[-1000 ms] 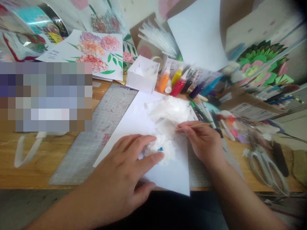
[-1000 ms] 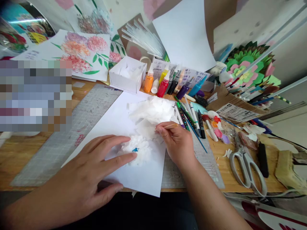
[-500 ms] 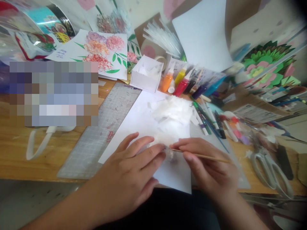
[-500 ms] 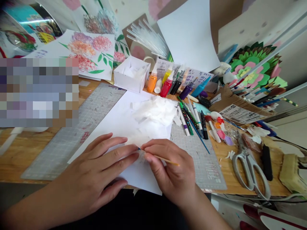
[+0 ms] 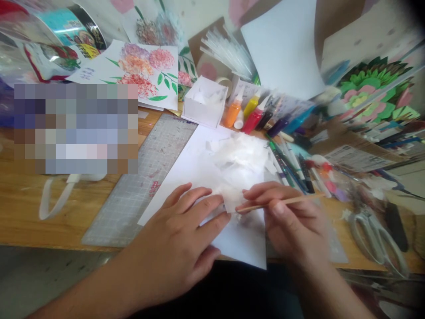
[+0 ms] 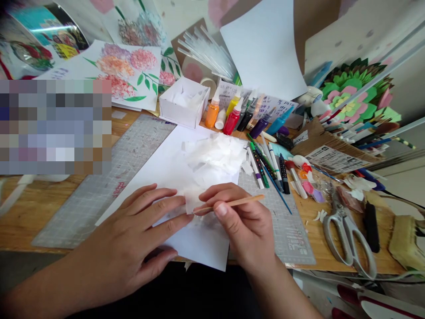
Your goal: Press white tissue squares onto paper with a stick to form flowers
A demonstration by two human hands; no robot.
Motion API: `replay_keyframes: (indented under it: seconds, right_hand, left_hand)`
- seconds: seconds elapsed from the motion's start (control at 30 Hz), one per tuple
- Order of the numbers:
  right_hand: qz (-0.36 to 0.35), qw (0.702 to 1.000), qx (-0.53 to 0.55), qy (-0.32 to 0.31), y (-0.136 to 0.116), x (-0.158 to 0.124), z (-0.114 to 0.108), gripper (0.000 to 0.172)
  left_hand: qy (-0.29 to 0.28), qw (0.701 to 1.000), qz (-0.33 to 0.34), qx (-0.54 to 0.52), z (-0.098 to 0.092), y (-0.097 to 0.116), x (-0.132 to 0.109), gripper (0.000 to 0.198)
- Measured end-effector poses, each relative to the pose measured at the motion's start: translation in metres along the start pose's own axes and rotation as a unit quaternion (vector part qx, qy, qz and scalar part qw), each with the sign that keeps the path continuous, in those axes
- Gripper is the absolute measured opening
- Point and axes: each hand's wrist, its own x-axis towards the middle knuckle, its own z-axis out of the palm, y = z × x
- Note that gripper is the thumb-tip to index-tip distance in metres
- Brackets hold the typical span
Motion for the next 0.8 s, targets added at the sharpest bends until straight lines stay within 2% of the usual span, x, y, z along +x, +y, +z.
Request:
replay_keyframes:
  seconds: [0.03, 0.1, 0.2, 0.3, 0.67, 0.8]
  right_hand:
    - [-0.003, 1.000, 0.010, 0.017, 0.002, 0.001, 0.000, 0.019]
    - [-0.024, 0.998, -0.040, 0.030, 0.003, 0.004, -0.001, 0.017]
    - [-0.068, 0.981, -0.182, 0.004, 0.002, 0.010, 0.000, 0.016]
    - [-0.092, 0.964, -0.249, -0.024, 0.002, 0.012, 0.001, 0.016]
    - [-0.123, 0.937, -0.319, -0.076, 0.013, 0.012, 0.008, 0.007]
    - [-0.118, 0.946, -0.295, -0.071, 0.012, 0.008, 0.004, 0.008]
  left_hand:
    - [0.000, 1.000, -0.001, -0.002, 0.000, 0.000, 0.000, 0.039]
    - [-0.001, 1.000, -0.003, -0.007, -0.001, 0.000, -0.001, 0.037]
    - [-0.005, 1.000, -0.004, -0.009, -0.001, 0.001, -0.001, 0.037]
    - [-0.005, 1.000, -0.006, -0.007, -0.001, 0.001, -0.001, 0.039]
    - [-0.008, 1.000, -0.003, -0.011, -0.002, 0.001, 0.000, 0.045]
    - [-0.006, 1.000, -0.007, -0.007, -0.001, 0.002, 0.000, 0.044]
